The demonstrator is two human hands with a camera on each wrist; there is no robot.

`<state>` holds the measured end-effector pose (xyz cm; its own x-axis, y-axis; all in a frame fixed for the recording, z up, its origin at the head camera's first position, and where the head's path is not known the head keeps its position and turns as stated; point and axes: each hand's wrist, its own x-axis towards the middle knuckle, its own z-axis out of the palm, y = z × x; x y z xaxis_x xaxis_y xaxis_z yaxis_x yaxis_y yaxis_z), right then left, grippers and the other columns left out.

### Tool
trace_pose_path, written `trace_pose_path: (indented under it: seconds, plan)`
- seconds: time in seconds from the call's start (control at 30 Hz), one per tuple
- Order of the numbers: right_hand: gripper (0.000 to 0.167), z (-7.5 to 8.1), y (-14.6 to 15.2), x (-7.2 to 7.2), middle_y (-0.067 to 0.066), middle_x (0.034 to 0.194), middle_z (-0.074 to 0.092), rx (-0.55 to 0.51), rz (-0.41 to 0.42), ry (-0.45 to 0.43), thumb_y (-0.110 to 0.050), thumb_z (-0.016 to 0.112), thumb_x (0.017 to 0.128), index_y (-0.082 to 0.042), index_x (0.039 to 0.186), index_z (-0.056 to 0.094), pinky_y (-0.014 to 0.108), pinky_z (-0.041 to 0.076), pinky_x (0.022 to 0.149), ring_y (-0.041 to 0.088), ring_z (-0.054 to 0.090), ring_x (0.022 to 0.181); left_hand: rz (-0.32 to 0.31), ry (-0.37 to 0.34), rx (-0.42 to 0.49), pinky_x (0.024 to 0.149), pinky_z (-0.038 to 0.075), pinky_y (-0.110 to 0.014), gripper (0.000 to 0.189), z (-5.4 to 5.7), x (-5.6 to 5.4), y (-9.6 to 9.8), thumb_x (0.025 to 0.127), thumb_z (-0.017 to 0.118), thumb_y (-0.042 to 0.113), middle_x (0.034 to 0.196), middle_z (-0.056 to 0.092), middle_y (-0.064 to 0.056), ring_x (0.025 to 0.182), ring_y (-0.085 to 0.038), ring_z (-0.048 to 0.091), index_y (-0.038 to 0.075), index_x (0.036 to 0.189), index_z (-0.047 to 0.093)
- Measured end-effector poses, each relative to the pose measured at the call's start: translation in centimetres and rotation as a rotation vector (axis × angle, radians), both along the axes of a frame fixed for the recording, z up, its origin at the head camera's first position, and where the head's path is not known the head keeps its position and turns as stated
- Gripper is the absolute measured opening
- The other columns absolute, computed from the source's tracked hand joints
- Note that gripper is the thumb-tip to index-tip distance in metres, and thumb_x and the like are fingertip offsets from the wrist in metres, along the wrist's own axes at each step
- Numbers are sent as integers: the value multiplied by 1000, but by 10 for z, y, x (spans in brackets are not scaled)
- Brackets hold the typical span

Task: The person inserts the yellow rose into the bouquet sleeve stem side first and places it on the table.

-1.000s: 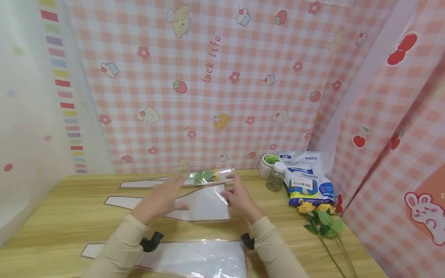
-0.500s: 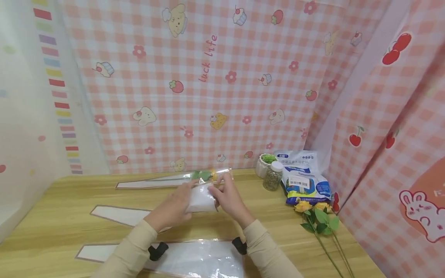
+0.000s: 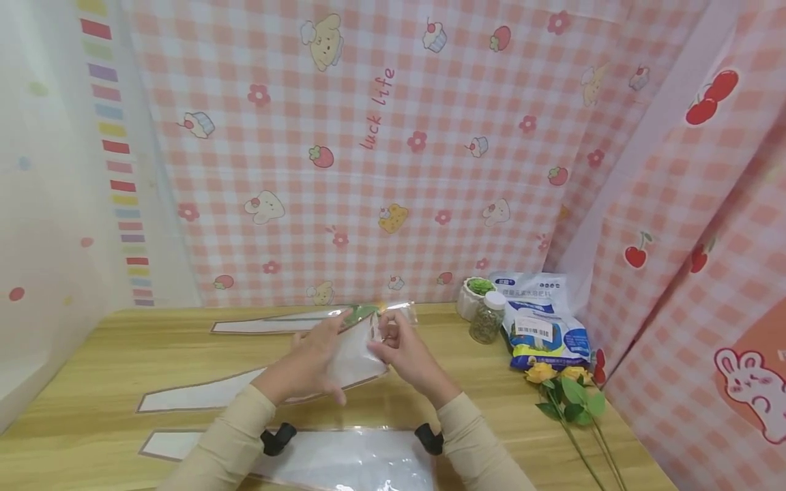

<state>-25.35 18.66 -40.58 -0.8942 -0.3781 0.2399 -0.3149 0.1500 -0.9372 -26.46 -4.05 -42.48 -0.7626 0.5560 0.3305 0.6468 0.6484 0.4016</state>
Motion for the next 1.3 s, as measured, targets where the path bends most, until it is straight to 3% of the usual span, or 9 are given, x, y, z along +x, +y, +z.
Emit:
trace_pose_path:
  seconds: [0.07,0.23,0.47,0.57,0.7,0.8,1.0,1.13,1.3]
  plan:
    - [26,-1,-1,0,3,87,56,7,-28,9,-1,61,99,0,112,39,20,44,57,7,52,65,-5,3,-22,100,34,-67,151,0,0,1,52,102,40,149,46,-16,132,-33,48,18,162,0]
    - [27,0,-3,0,3,88,59,72,-67,44,-2,64,98,3,120,49,21,49,62,8,55,68,-41,-51,-29,106,28,-68,127,1,0,1,70,92,20,138,53,-9,126,-29,51,17,162,4]
    - [13,6,3,1,7,93,63,163,-64,156,-2,62,98,3,109,66,23,50,66,10,55,75,-103,-92,16,112,23,-71,122,0,-1,4,71,93,25,161,22,-15,148,-34,24,18,161,10]
    - [16,6,8,-1,9,95,65,170,-7,179,-4,57,101,5,104,70,24,51,72,10,57,81,-129,-116,60,111,26,-69,122,-2,-2,9,73,91,20,164,20,-16,145,-35,32,18,161,7]
    - [39,5,13,-1,16,114,66,124,35,95,-22,44,109,9,109,68,31,53,88,13,59,103,-112,-122,42,108,33,-63,117,-4,0,11,76,85,13,157,33,-18,135,-33,45,15,160,4]
    - [47,4,15,0,19,127,62,86,56,5,-29,40,111,11,115,66,34,52,96,15,57,116,-88,-141,29,109,32,-64,115,-3,1,9,78,83,12,155,34,-20,140,-34,39,16,160,3]
    - [26,5,13,-2,21,123,63,183,68,-15,-8,61,101,4,124,64,29,57,84,17,64,101,-89,-206,66,106,35,-61,114,4,3,4,79,80,10,155,34,-19,129,-34,46,24,161,1]
    - [53,2,8,-2,25,126,59,246,83,-47,-2,73,91,3,139,53,35,60,80,25,69,97,-66,-167,-5,106,34,-61,116,7,3,2,78,82,15,154,36,-17,132,-32,45,26,161,1]
    - [72,-1,11,-4,24,128,57,278,101,-60,-5,79,87,3,147,41,37,60,82,30,66,104,-73,-45,-65,113,19,-71,130,10,5,1,70,94,35,161,25,-10,150,-35,20,38,162,3]
